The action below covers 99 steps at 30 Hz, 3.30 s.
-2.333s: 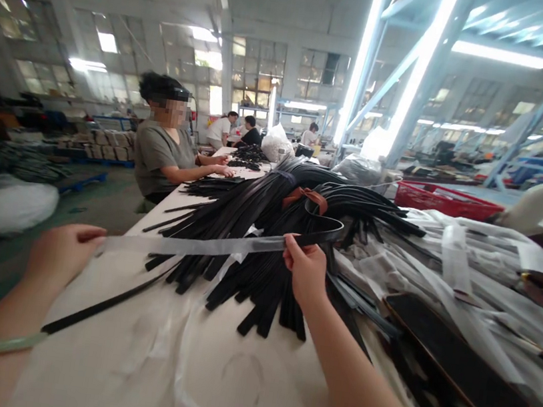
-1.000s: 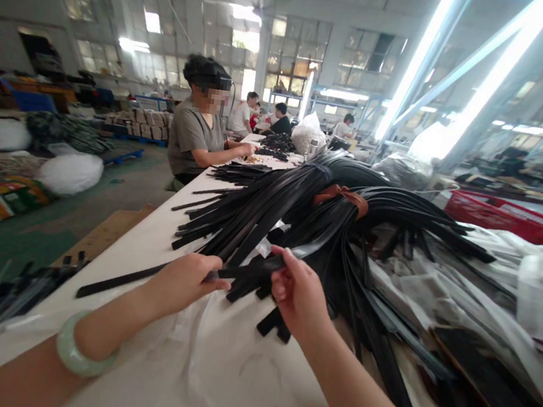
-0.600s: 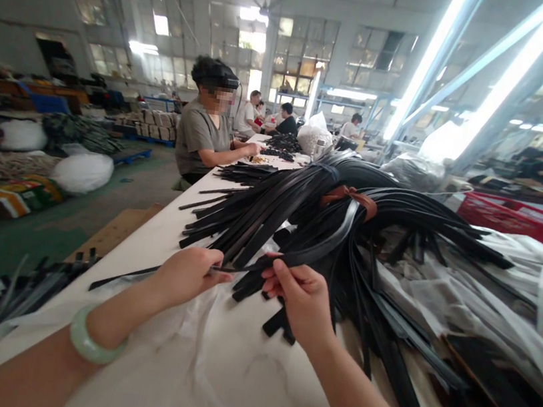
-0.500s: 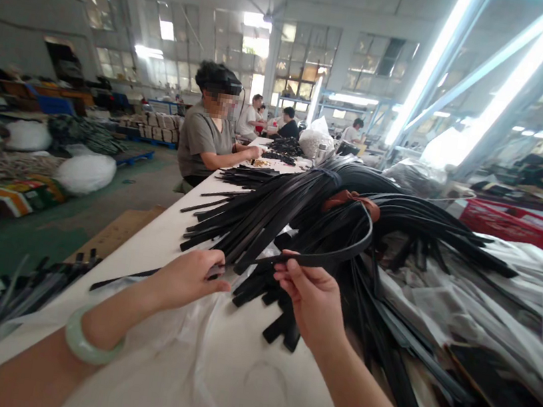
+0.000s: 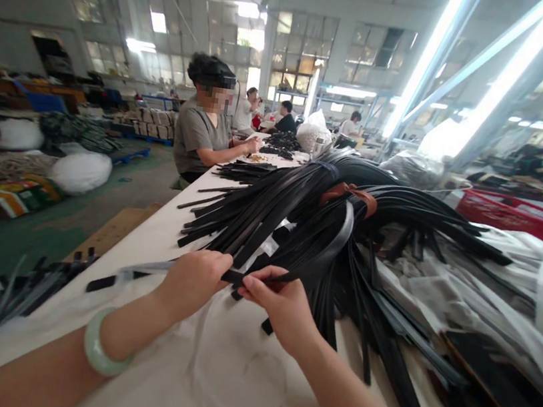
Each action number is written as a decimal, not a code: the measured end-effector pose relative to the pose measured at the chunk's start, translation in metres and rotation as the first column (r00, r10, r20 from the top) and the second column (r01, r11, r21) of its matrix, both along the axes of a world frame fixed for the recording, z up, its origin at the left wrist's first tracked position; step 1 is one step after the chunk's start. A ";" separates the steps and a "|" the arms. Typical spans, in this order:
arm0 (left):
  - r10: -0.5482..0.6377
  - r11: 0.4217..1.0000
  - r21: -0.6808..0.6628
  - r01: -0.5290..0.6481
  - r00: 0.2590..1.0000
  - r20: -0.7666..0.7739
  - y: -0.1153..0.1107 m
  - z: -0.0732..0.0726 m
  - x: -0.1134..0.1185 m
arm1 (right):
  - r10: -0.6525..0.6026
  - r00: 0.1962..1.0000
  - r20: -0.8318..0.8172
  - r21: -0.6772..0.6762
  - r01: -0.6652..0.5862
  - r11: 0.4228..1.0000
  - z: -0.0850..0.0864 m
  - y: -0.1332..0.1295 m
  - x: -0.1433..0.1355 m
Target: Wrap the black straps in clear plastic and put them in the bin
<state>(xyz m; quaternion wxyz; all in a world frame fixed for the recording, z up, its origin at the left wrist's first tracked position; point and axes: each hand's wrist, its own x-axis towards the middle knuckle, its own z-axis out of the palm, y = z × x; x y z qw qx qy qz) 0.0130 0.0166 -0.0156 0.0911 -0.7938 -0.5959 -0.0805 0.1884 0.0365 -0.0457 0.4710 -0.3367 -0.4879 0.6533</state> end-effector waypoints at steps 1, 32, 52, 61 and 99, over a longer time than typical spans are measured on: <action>-0.002 1.000 0.003 0.002 1.000 0.002 -0.001 -0.001 0.003 | 0.042 0.999 0.016 0.025 -0.043 0.999 -0.003 -0.003 -0.002; -0.025 0.985 0.172 0.026 1.000 -0.008 -0.006 0.008 -0.013 | 0.051 0.999 0.005 0.045 -0.051 0.998 0.005 0.000 0.017; 0.524 0.668 0.531 -0.521 0.836 0.160 -0.011 0.052 -0.135 | -0.010 0.973 0.232 0.215 -0.041 0.976 0.000 0.002 0.022; -0.002 0.941 0.337 0.042 0.993 -0.119 -0.004 0.021 -0.035 | 0.020 0.872 0.488 0.560 -0.330 0.760 -0.019 0.000 0.011; -0.166 0.960 0.198 0.197 0.972 -0.165 -0.005 0.001 -0.003 | -0.331 0.629 0.703 0.647 -0.374 0.665 -0.001 0.002 0.018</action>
